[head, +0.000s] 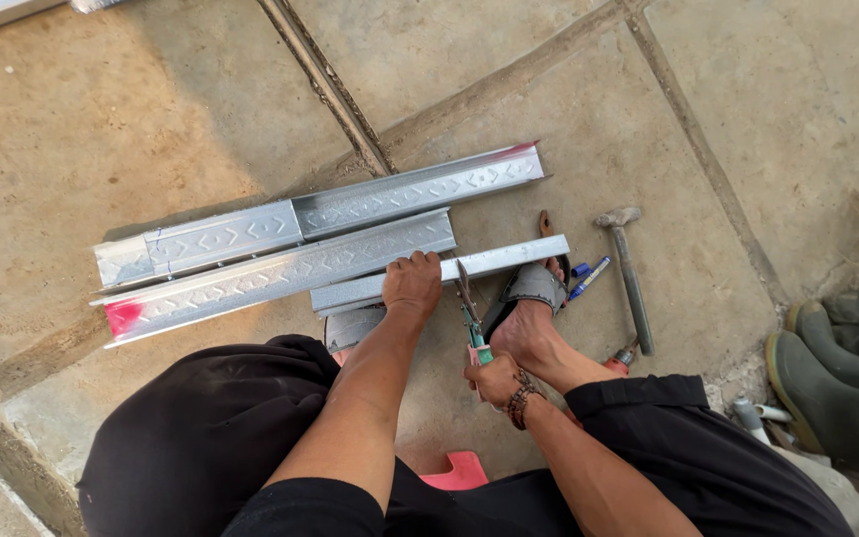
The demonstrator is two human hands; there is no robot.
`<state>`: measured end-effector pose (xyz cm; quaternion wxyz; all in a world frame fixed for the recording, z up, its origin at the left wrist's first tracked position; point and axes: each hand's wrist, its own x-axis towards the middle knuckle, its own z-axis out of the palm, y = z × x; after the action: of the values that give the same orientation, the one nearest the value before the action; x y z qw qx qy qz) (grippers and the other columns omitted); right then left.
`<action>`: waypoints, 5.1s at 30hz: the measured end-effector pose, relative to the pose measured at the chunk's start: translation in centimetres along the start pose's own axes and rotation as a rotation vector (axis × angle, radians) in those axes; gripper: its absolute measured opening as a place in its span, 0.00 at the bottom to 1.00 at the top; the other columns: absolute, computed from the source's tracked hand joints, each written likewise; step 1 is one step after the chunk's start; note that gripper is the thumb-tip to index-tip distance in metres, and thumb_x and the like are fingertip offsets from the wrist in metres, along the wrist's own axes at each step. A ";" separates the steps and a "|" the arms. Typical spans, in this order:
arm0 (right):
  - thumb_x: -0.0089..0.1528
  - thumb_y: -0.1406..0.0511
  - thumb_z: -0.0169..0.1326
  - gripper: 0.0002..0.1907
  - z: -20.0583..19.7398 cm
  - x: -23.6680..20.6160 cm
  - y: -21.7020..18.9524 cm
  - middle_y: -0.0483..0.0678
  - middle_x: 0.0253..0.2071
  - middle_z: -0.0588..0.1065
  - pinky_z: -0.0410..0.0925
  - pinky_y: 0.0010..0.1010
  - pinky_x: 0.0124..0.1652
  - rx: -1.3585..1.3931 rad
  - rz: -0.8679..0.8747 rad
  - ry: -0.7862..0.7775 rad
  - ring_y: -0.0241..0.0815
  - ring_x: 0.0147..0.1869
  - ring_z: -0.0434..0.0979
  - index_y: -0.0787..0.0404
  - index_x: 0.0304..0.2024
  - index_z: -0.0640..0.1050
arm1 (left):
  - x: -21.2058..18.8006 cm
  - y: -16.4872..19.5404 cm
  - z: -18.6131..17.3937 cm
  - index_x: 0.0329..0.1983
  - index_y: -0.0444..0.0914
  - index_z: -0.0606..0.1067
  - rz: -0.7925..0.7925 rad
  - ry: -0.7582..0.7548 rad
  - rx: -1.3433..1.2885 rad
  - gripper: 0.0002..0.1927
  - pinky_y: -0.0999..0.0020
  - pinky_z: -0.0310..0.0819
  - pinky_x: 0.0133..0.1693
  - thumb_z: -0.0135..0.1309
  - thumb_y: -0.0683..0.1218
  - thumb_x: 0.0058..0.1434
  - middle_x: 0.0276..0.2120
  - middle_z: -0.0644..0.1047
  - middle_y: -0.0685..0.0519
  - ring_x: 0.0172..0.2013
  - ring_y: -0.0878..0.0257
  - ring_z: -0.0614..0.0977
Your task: The person aligns two metal profiles on the floor and marks them with a blue marker. They then use tin snips to cut the metal profiles along the marked lines.
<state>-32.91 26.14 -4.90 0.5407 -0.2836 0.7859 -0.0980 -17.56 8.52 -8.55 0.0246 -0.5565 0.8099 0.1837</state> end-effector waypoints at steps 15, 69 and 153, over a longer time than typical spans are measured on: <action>0.55 0.63 0.59 0.10 -0.2 -0.4 -2.1 0.52 0.21 0.76 0.66 0.41 0.21 -0.033 0.028 -0.081 0.45 0.20 0.75 0.62 0.23 0.76 | -9.0 7.8 -1.5 0.37 0.27 0.76 -0.412 -0.796 -1.402 0.35 0.59 0.66 0.20 0.71 0.64 0.53 0.27 0.76 0.37 0.21 0.53 0.76; 0.56 0.66 0.59 0.10 -2.7 -6.9 -8.7 0.54 0.21 0.79 0.75 0.37 0.30 -0.392 0.002 0.031 0.46 0.25 0.83 0.66 0.38 0.79 | -3.4 2.6 -8.9 0.66 0.42 0.65 -0.106 -0.237 -0.218 0.34 0.51 0.43 0.69 0.57 0.50 0.55 0.61 0.69 0.49 0.65 0.55 0.65; 0.60 0.65 0.56 0.11 -3.9 -2.2 -4.1 0.54 0.28 0.80 0.70 0.41 0.29 -0.119 0.219 -0.138 0.44 0.29 0.80 0.67 0.28 0.82 | -0.8 -0.7 -2.8 0.46 0.43 0.78 -0.121 -0.001 -0.017 0.08 0.49 0.65 0.51 0.51 0.43 0.67 0.46 0.80 0.51 0.49 0.53 0.78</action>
<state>-34.49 23.38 0.30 0.5830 -0.2339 0.7775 0.0281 -16.18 8.15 -5.96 0.0314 -0.6046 0.7732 0.1890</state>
